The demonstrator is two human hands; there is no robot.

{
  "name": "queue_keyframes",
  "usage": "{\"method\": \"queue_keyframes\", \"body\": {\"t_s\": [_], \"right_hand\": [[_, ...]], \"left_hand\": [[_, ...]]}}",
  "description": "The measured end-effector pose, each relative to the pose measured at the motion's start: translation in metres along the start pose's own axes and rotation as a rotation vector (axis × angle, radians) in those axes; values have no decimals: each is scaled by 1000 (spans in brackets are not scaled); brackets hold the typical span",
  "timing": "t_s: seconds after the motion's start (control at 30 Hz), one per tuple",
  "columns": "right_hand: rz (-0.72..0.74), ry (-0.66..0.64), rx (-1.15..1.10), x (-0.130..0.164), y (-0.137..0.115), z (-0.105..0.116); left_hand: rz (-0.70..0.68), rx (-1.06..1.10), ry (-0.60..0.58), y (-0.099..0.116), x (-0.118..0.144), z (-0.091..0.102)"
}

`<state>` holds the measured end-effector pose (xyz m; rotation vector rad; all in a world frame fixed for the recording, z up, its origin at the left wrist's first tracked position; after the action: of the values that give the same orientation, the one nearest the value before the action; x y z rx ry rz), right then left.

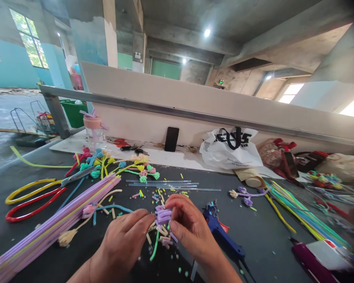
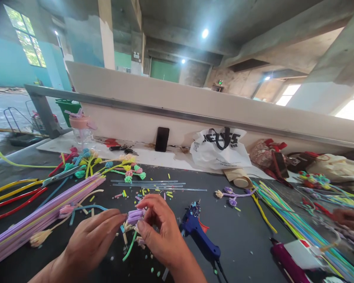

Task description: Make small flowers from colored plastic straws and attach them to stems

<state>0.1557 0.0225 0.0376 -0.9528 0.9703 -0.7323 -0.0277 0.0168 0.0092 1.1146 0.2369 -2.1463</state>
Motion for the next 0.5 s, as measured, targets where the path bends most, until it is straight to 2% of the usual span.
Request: {"method": "queue_keyframes", "body": {"t_s": [0.33,0.5], "right_hand": [[-41,39,-84,-2,2,-5],[-44,63,-44,-2,2,-6]], "left_hand": [[20,51,-113,0,3,-2],[18,36,-91,1,3,-3]]}}
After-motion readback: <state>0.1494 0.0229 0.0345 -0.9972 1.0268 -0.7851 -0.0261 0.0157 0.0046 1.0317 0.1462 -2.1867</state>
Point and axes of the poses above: each hand's wrist, its own x-axis away from the middle knuckle, its own z-axis out of the back of the hand, y = z × x, the point moved 1 cm from there along -x, towards the middle knuckle, and after that the axes turned 5 degrees about -y, right-handed, at the moved point
